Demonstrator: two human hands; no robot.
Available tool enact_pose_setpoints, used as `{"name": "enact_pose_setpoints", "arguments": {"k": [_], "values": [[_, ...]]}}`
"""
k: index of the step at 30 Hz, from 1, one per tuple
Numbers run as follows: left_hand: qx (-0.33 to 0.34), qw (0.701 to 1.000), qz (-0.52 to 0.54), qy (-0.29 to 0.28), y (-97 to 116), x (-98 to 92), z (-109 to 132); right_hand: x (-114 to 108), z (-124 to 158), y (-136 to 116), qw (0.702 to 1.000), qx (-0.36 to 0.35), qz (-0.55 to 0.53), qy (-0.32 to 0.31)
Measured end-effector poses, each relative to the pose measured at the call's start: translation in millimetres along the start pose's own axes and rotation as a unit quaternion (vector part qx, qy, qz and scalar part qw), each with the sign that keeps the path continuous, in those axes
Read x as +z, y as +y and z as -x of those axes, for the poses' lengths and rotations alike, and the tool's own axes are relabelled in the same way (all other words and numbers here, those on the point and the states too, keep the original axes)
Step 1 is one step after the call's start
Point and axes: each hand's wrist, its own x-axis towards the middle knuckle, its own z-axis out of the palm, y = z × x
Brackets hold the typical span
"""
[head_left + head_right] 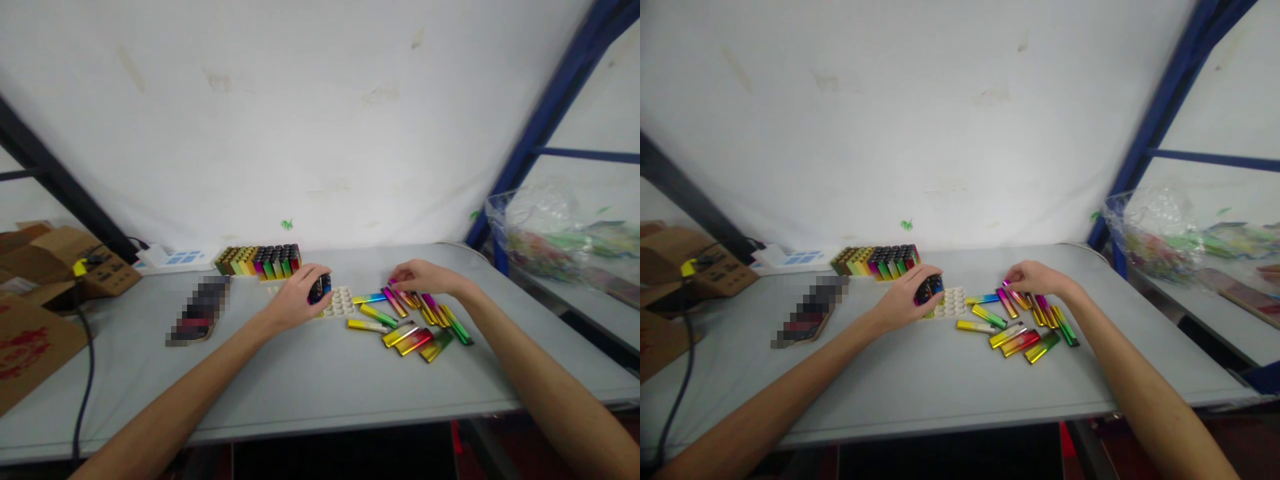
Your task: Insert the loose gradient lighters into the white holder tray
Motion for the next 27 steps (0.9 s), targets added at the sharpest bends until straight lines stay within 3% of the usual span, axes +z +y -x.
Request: {"name": "enact_pose_setpoints", "arguments": {"k": [3,7,12,17,21,27], "values": [[-0.004,1.000,0.002,0.002,1,-0.3,0,-2,7,-11,0.989,-0.044,-0.134,0.040],[-0.010,0.999,0.035,-0.002,0,-3.4,1,4,12,-27,0.940,-0.085,-0.325,0.064],[-0.018,0.992,0.117,0.047,-9,-6.5,2,23,4,-40,0.899,-0.112,-0.418,0.068],[-0.066,0.977,0.181,0.096,-20,-2.8,3,43,-7,-50,0.881,-0.155,-0.432,0.112],[-0.088,0.969,0.209,0.104,-25,1.1,3,54,-10,-58,0.901,-0.138,-0.384,0.146],[-0.098,0.968,0.204,0.113,-22,0.7,2,66,-12,-61,0.933,-0.106,-0.236,0.249]]}}
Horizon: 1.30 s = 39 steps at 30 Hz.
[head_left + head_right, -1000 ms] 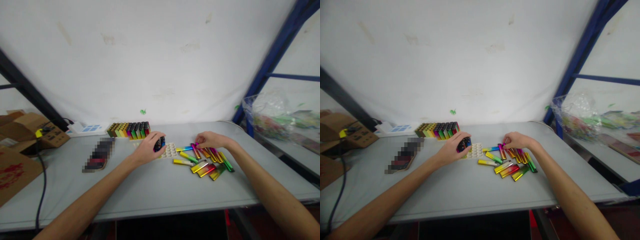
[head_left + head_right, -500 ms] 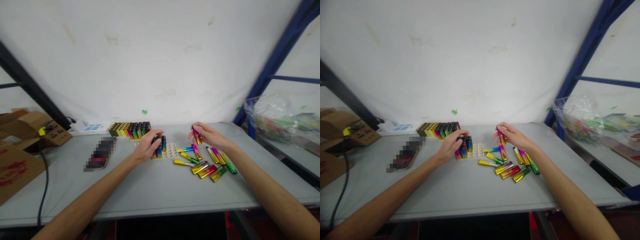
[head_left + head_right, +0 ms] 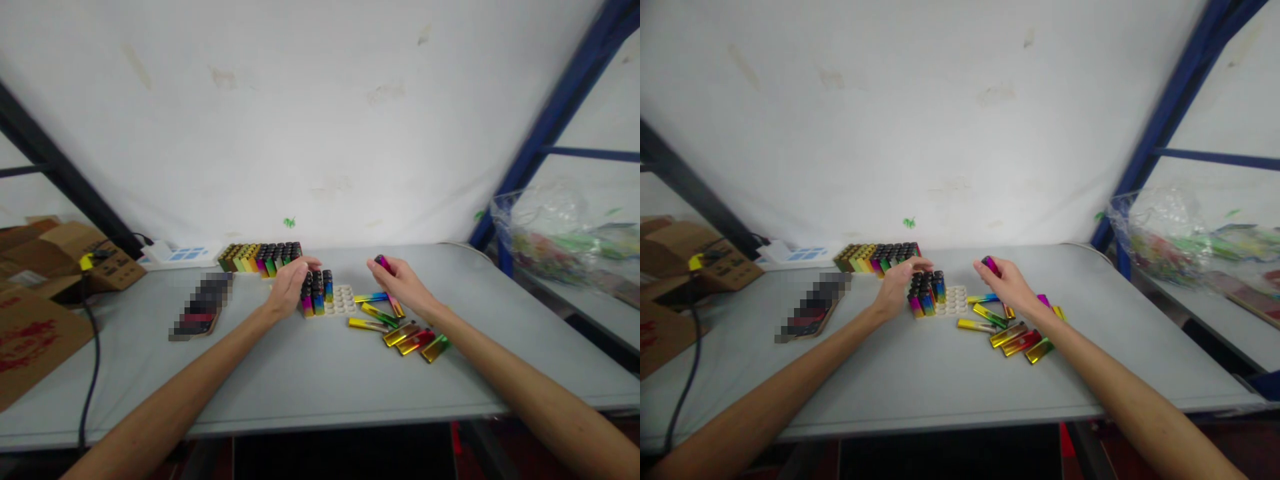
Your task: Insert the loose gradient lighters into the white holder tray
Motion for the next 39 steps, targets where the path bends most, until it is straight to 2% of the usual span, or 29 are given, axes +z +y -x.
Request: {"name": "enact_pose_setpoints", "arguments": {"k": [4,8,16,22,27,30,35,39], "values": [[0.003,1.000,-0.014,-0.006,2,0.2,0,2,3,-1,0.998,-0.002,0.062,0.004],[0.006,0.999,-0.030,-0.013,2,0.4,0,3,5,-4,0.998,0.000,0.060,-0.014],[0.016,0.999,-0.041,-0.013,7,0.2,-1,4,3,2,0.998,-0.006,0.066,0.006],[0.027,0.993,-0.112,-0.010,17,-1.8,-3,3,4,-7,0.992,-0.017,0.128,0.006],[0.128,0.977,-0.168,0.038,33,-0.3,-5,4,5,-9,0.981,-0.101,0.150,-0.073],[0.174,0.969,-0.172,0.041,41,5.1,-4,6,6,-5,0.970,-0.152,0.152,-0.111],[0.197,0.965,-0.174,0.000,43,15.8,1,11,12,-9,0.961,-0.142,0.137,-0.194],[0.204,0.969,-0.137,-0.015,43,18.5,1,14,15,-14,0.960,-0.127,0.145,-0.202]]}}
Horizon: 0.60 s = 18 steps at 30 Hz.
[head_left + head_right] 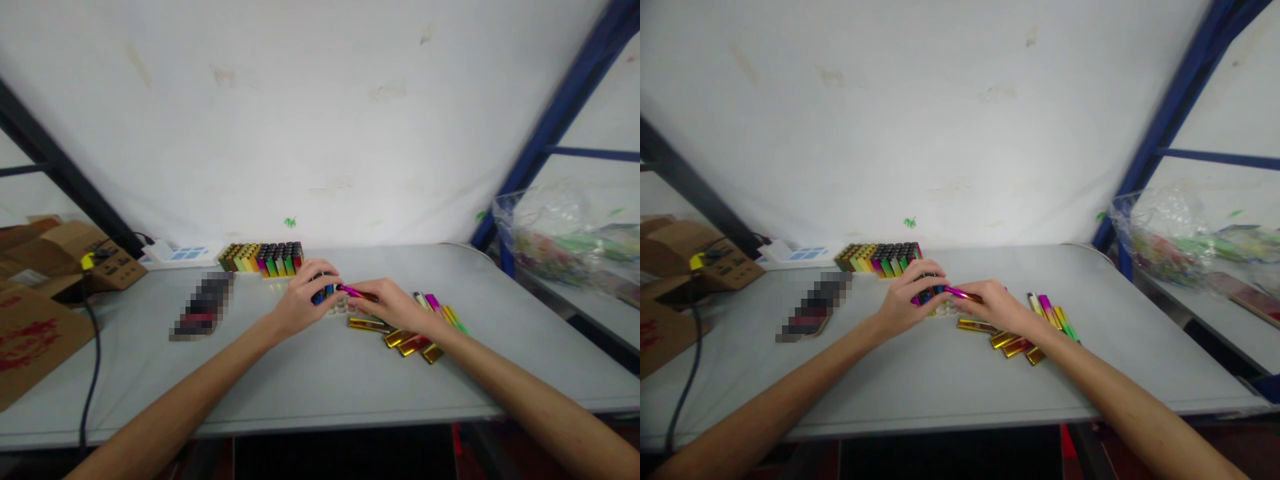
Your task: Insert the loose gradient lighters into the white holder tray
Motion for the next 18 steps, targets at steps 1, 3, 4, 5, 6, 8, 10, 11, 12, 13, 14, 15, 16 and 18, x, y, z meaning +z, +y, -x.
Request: {"name": "enact_pose_setpoints", "arguments": {"k": [1,3,4,5,6,8,10,11,12,13,14,15,16,18], "values": [[-0.005,1.000,0.014,-0.004,0,-0.5,-1,0,0,0,1.000,-0.004,0.003,0.000],[-0.018,0.999,0.041,-0.010,1,-3.0,-4,-1,0,1,1.000,-0.019,0.017,0.010],[-0.026,0.998,0.051,-0.009,2,-4.7,-5,-2,0,2,0.999,-0.026,0.030,0.024],[-0.036,0.998,0.059,-0.006,3,-6.6,-6,-4,-1,4,0.998,-0.031,0.046,0.041],[-0.047,0.997,0.063,-0.001,3,-8.4,-7,-6,-1,7,0.996,-0.034,0.062,0.062],[-0.067,0.996,0.061,0.001,3,-11.3,-7,-12,0,12,0.990,-0.027,0.087,0.105],[-0.076,0.996,0.047,-0.015,1,-12.9,-6,-20,0,17,0.984,-0.016,0.103,0.143],[-0.074,0.996,0.039,-0.028,-1,-13.3,-6,-24,0,19,0.981,-0.012,0.111,0.159],[-0.071,0.996,0.030,-0.042,-3,-13.5,-5,-27,1,21,0.978,-0.008,0.120,0.172],[-0.068,0.996,0.021,-0.054,-4,-13.8,-5,-31,1,22,0.975,-0.006,0.127,0.180],[-0.064,0.996,0.015,-0.065,-6,-14.0,-5,-33,1,23,0.973,-0.006,0.133,0.186],[-0.062,0.995,0.012,-0.074,-7,-14.4,-6,-35,2,24,0.972,-0.005,0.138,0.189],[-0.059,0.995,0.011,-0.080,-8,-14.9,-6,-36,2,24,0.971,-0.005,0.142,0.191],[-0.052,0.995,0.013,-0.085,-9,-15.9,-7,-38,2,23,0.970,-0.005,0.148,0.193]]}}
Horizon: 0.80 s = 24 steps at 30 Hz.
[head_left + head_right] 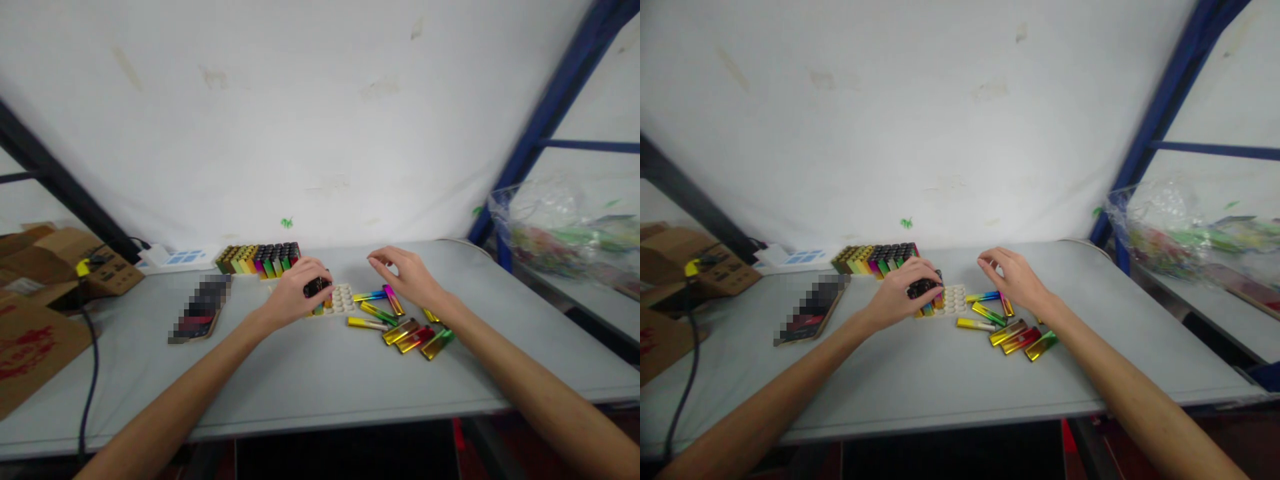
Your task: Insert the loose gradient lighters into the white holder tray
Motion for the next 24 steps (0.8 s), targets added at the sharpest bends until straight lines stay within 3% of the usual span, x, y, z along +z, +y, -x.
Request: {"name": "enact_pose_setpoints", "arguments": {"k": [14,20,24], "values": [[0.006,1.000,0.005,-0.011,3,-2.3,1,0,1,0,0.996,-0.020,0.019,-0.080],[0.036,0.999,-0.026,0.011,1,4.0,4,-4,5,-12,0.967,-0.078,-0.071,-0.232],[0.039,0.999,-0.033,0.009,-2,4.5,7,-2,10,-19,0.941,-0.080,-0.072,-0.320]]}}
